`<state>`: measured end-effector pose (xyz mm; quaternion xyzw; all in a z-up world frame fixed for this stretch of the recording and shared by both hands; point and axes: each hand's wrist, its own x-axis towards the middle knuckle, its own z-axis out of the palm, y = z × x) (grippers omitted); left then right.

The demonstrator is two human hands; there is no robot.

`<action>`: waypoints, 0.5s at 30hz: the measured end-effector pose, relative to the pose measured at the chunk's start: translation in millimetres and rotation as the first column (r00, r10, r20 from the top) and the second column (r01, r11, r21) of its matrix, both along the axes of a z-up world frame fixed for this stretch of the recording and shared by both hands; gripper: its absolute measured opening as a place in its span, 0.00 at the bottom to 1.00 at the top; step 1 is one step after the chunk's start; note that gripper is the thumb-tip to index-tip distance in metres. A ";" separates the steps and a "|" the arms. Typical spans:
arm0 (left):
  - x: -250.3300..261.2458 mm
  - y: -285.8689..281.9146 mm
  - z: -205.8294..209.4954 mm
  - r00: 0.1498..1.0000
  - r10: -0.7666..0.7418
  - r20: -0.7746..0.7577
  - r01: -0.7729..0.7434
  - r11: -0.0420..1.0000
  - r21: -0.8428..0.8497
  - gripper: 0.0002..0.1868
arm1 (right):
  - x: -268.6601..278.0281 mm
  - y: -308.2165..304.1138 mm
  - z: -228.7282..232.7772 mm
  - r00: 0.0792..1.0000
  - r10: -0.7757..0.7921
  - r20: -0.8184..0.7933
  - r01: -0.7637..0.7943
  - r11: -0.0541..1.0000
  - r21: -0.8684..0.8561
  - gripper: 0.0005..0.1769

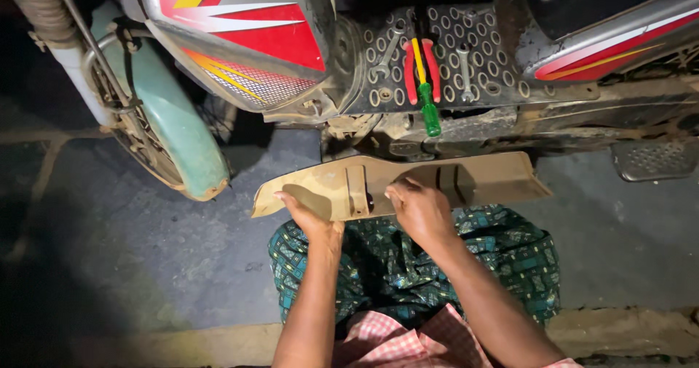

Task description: The person uses a wrench to loosen and remove bolts from the motorcycle's side panel. After detaching the panel, they set it aside and then use a screwdriver to work on the exposed area underneath.

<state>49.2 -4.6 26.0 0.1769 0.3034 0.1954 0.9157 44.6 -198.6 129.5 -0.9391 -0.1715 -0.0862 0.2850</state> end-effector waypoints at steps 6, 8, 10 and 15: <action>-13.5 24.7 -15.0 0.999 0.052 0.010 -0.052 0.999 0.004 0.53 | -2.8 -0.1 0.0 0.988 -0.005 0.154 -0.019 0.988 0.153 0.09; -22.8 37.5 -18.4 0.997 0.074 0.017 -0.074 0.996 0.043 0.53 | -5.0 -7.7 0.6 0.974 -0.092 0.207 0.041 0.970 0.238 0.09; -34.9 52.1 -19.1 0.995 0.096 0.024 -0.098 0.991 0.093 0.53 | -3.0 -19.0 2.7 0.921 -0.144 0.363 0.087 0.982 0.168 0.11; -68.8 91.0 -21.1 0.987 0.158 -0.005 -0.157 0.982 0.101 0.52 | -6.1 -31.1 -5.6 0.869 -0.257 0.424 0.253 0.965 0.067 0.26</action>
